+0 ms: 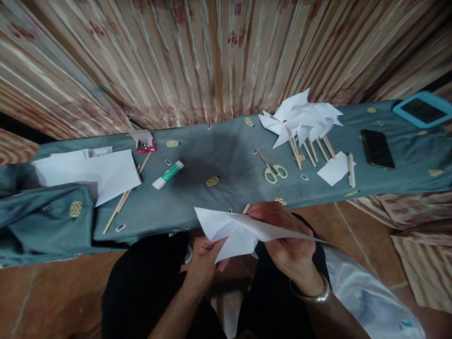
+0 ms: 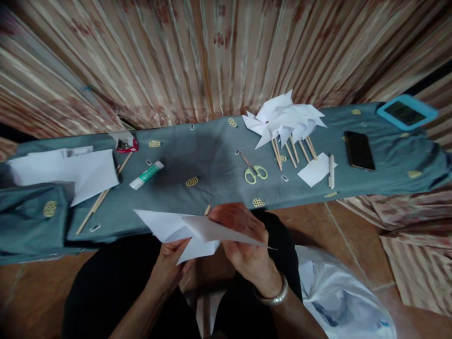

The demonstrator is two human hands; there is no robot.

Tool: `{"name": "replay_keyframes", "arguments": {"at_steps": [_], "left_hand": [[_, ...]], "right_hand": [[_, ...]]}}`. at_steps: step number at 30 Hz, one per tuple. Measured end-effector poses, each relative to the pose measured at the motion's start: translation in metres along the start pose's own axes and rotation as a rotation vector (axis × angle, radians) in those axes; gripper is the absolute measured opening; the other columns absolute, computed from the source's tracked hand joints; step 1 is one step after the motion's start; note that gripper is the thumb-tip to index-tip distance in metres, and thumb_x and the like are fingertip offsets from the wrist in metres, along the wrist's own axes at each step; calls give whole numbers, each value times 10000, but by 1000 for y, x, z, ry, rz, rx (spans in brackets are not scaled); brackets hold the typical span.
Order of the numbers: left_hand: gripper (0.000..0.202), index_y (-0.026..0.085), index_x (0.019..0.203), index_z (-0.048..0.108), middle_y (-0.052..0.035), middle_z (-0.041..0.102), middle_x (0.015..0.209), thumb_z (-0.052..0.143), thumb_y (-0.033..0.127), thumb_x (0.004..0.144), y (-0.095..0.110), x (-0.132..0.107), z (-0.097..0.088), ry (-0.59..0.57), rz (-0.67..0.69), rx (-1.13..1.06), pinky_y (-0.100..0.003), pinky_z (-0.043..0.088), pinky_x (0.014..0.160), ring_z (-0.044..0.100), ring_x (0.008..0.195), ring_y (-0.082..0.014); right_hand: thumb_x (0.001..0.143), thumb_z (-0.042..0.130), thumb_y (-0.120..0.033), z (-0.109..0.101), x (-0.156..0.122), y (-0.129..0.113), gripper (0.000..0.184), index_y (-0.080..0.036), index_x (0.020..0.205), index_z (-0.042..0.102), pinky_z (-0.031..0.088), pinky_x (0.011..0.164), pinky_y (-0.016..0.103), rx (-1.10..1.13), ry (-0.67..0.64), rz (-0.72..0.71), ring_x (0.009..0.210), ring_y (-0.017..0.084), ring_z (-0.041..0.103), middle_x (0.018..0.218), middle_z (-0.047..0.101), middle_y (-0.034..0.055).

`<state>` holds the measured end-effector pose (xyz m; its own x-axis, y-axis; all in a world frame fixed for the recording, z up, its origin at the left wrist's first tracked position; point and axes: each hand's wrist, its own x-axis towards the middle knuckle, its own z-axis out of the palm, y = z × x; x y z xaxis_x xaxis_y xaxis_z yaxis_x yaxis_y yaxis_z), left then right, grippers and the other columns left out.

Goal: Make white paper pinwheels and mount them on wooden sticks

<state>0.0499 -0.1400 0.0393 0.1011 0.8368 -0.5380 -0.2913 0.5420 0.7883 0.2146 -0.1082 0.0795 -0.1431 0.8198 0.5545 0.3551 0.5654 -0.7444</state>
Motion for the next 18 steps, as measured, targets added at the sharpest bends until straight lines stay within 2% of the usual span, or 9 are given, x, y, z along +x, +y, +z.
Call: {"name": "replay_keyframes", "arguments": {"at_steps": [5, 9, 14, 18], "left_hand": [[581, 151, 380, 496, 61, 344, 295, 824, 613, 505, 4, -2, 4, 44, -35, -32, -187, 154, 386, 255, 307, -22], [571, 154, 362, 468, 61, 348, 304, 828, 571, 513, 7, -3, 6, 52, -37, -53, -176, 170, 364, 252, 303, -17], [620, 170, 302, 369, 60, 309, 288, 823, 536, 514, -5, 2, 1, 58, -10, -62, -181, 195, 335, 259, 294, -29], [559, 181, 326, 397, 53, 341, 302, 829, 472, 531, -9, 2, -4, 57, -27, -32, -198, 276, 347, 327, 322, -59]], "right_hand": [[860, 543, -40, -2, 0, -1, 290, -222, 1059, 650, 541, 836, 343, 16, -29, -2, 923, 190, 680, 955, 724, 41], [874, 530, -44, -2, -1, -2, 257, -199, 1039, 651, 525, 847, 344, 21, -43, -8, 943, 188, 665, 956, 712, 53], [887, 529, -58, -2, 0, -2, 223, -188, 1018, 654, 519, 834, 341, 8, -69, 12, 931, 184, 660, 948, 708, 59], [888, 532, -60, -2, 0, -2, 218, -189, 1016, 652, 523, 818, 337, 14, -63, 16, 918, 180, 661, 944, 706, 58]]}}
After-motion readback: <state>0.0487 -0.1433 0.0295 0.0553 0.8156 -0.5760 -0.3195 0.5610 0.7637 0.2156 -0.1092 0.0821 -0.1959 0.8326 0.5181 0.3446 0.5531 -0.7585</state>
